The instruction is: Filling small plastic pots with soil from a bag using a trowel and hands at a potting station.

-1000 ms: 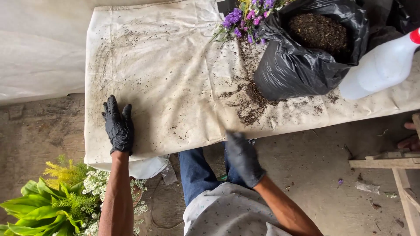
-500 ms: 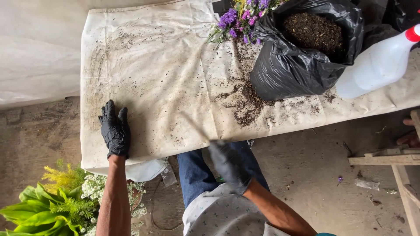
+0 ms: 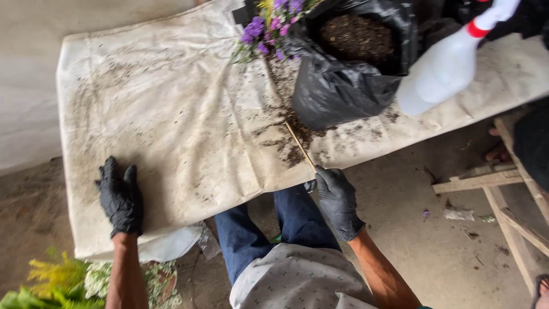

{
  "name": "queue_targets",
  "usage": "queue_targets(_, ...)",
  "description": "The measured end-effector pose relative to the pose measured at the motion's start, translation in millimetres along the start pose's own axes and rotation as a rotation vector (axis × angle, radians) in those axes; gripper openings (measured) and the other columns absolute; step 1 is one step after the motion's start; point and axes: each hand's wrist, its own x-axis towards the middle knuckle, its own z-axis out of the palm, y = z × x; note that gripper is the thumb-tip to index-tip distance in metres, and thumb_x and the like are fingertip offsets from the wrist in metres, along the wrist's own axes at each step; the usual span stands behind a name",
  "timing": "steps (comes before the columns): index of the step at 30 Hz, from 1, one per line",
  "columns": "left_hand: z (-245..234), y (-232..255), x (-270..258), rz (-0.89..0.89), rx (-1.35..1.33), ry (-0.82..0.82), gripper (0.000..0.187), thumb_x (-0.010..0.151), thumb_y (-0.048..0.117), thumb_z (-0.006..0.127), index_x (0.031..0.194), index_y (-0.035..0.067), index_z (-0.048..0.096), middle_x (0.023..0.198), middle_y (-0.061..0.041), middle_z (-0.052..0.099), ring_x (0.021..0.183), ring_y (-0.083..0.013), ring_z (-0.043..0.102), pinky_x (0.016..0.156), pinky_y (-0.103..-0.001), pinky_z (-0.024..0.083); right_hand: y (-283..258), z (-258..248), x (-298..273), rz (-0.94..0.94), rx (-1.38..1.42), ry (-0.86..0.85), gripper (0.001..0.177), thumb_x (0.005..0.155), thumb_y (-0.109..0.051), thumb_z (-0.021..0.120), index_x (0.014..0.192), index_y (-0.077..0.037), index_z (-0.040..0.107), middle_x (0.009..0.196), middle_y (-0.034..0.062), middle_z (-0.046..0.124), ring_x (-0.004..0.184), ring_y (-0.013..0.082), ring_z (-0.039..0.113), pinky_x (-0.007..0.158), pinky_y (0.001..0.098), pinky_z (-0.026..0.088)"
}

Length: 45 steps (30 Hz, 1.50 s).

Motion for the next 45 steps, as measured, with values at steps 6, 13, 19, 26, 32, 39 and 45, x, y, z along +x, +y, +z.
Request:
queue_targets(6, 24.2, 4.4, 3.5, 0.108, 0.112, -0.048, 0.064, 0.106, 0.039, 0.061, 0.158, 0.005, 0.044, 0.152, -0.029, 0.049, 0.140, -0.0484, 0.042, 0.119, -0.062, 0.024, 13.1, -82.8, -8.5, 0.025, 0.036, 0.381, 0.020, 0.096, -0.008, 0.077, 0.114, -0.014, 0.080, 0.091, -0.0021, 0.071, 0.074, 0.0144, 0.072, 0.074, 0.0290, 0.059)
queue_targets(13, 123.1, 149.6, 0.2, 0.228, -0.002, -0.197, 0.079, 0.089, 0.049, 0.070, 0.154, 0.012, 0.047, 0.148, -0.019, 0.054, 0.140, -0.0357, 0.046, 0.124, -0.054, 0.019, 75.7, -57.4, 13.8, 0.087, -0.115, 0.476, 0.019, 0.098, -0.003, 0.075, 0.114, -0.012, 0.079, 0.085, 0.0083, 0.069, 0.076, 0.0288, 0.072, 0.067, 0.0363, 0.058)
queue_targets(19, 186.2, 247.7, -17.7, 0.622, -0.189, -0.390, 0.092, 0.084, 0.061, 0.069, 0.161, 0.031, 0.029, 0.155, -0.003, 0.049, 0.144, -0.0183, 0.041, 0.127, -0.044, 0.016, 83.4, -28.2, 95.0, 0.107, -0.542, 0.470, 0.018, 0.083, -0.022, 0.078, 0.099, -0.030, 0.078, 0.079, -0.0039, 0.070, 0.067, 0.0211, 0.071, 0.058, 0.0377, 0.057)
queue_targets(26, 181.4, 245.3, 8.0, 0.450, -0.376, -0.551, 0.083, 0.093, 0.061, 0.056, 0.162, 0.026, 0.026, 0.160, -0.012, 0.038, 0.148, -0.0353, 0.031, 0.124, -0.051, 0.019, 27.2, -103.6, 171.3, -0.074, -0.239, 0.448, 0.020, 0.095, -0.022, 0.083, 0.113, -0.015, 0.078, 0.086, 0.0060, 0.072, 0.075, 0.0267, 0.071, 0.064, 0.0362, 0.056)
queue_targets(32, 110.4, 338.2, 67.6, 0.013, -0.866, -0.567, 0.083, 0.090, 0.069, 0.054, 0.156, 0.021, 0.038, 0.149, -0.018, 0.052, 0.138, -0.0394, 0.047, 0.117, -0.049, 0.035, 31.7, -110.3, 294.7, -0.227, -0.204, 0.377, 0.026, 0.102, -0.031, 0.077, 0.122, -0.015, 0.076, 0.102, 0.0087, 0.071, 0.097, 0.0312, 0.071, 0.082, 0.0423, 0.059)
queue_targets(39, 247.6, 386.0, 161.5, -0.182, -0.881, -0.613, 0.051, 0.079, 0.060, 0.082, 0.091, 0.012, 0.071, 0.065, -0.010, 0.067, 0.054, -0.0229, 0.069, 0.039, -0.027, 0.053, 62.6, -80.1, 372.1, -0.046, -0.564, -0.083, 0.038, 0.090, -0.054, 0.065, 0.105, -0.021, 0.078, 0.090, 0.0070, 0.076, 0.096, 0.0345, 0.074, 0.078, 0.0439, 0.060)
queue_targets(45, 164.1, 406.0, 129.5, 0.244, -1.012, -0.289, 0.022, 0.098, 0.029, 0.063, 0.104, 0.010, 0.073, 0.086, -0.016, 0.074, 0.083, -0.0265, 0.073, 0.075, -0.036, 0.056, 90.0, -56.4, 369.7, -0.147, -0.148, 0.001, 0.019, 0.095, -0.035, 0.067, 0.112, -0.031, 0.075, 0.101, 0.0034, 0.072, 0.108, 0.0323, 0.069, 0.090, 0.0434, 0.056)
